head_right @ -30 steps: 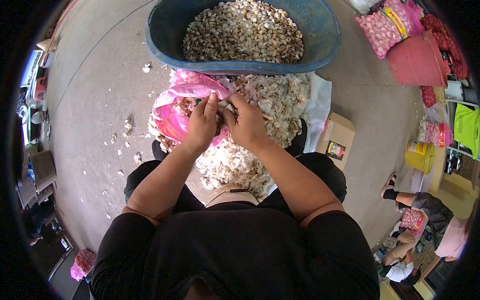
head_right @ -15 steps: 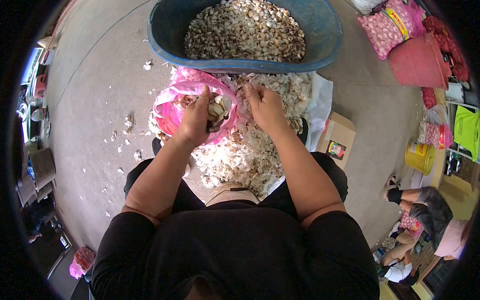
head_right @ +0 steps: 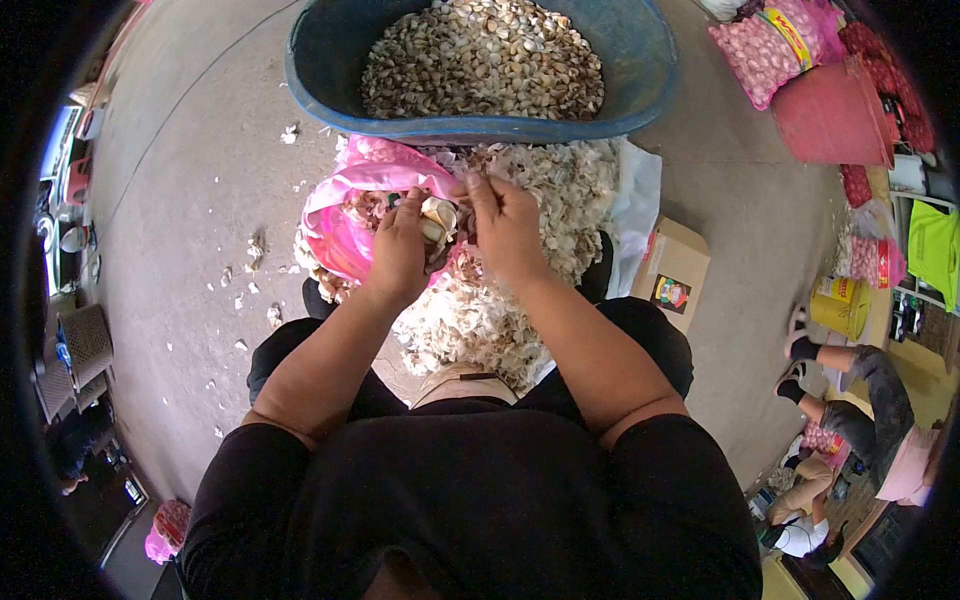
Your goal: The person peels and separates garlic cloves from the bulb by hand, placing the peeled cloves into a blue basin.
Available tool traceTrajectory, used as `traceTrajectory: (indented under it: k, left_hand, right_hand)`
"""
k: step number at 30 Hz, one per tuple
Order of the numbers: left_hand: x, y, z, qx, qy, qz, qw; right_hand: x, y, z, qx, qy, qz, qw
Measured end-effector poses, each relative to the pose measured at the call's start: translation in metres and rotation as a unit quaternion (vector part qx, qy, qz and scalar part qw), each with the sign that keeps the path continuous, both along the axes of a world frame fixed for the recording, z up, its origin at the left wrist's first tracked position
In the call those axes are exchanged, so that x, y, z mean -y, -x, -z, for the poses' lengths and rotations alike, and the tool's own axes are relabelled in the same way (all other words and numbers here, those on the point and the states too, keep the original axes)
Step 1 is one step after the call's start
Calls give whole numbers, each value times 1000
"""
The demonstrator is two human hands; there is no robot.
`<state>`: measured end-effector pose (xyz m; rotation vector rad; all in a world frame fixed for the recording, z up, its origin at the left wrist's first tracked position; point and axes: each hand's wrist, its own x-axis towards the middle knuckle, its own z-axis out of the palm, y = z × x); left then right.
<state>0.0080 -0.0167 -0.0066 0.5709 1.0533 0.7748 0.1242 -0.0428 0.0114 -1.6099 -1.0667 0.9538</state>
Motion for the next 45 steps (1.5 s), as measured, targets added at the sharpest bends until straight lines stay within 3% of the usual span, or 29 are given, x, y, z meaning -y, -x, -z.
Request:
traceTrajectory:
  k: [1,2,5,8,11,15,19,22,23,37,38,41,42,45]
  left_hand:
    - [-3,3,0,1,4,28,1000]
    - [-7,9,-1,2,8,56,998]
    - [-11,10,-8,31,36,74,996]
    - [-13,10,-12,32,31,85,995]
    - [-10,7,-5,28,12,77,997]
    - [1,-5,1,-22,-3,15,1000]
    - [-5,8,-6,-92,-67,149,982]
    - [6,1,-8,-104,-185,61,975]
    - [9,-1,-10,-90,-170,52,980]
    - [12,-2,-7,-65,-121,45,989]
    - [10,-1,-7,-116,-133,74,982]
    - [0,0,-16,-102,-111,118,981]
    - [-1,2,5,-149,-214,116,958]
    - [0,4,-4,-157,-174,136,963]
  right_hand:
    - [-4,-4,-2,-16,48,29,998]
    - [-6,-11,9,4,8,7,1000]
    - [-5,-25,31,230,58,-60,970]
    - [-3,-27,32,230,97,-51,967]
    - [-3,-13,10,101,102,-38,989]
    - [4,10,8,168,80,-81,979]
    - [5,13,2,209,37,-72,975]
    - [8,15,3,185,-47,-50,980]
    - [9,15,3,171,-77,-41,981]
    - [13,12,5,200,-75,-49,976]
    - [12,12,6,200,-73,-45,976]
    - [6,8,11,269,11,-55,962]
    - [7,7,15,295,7,-54,954]
    - [9,14,7,310,-3,-43,950]
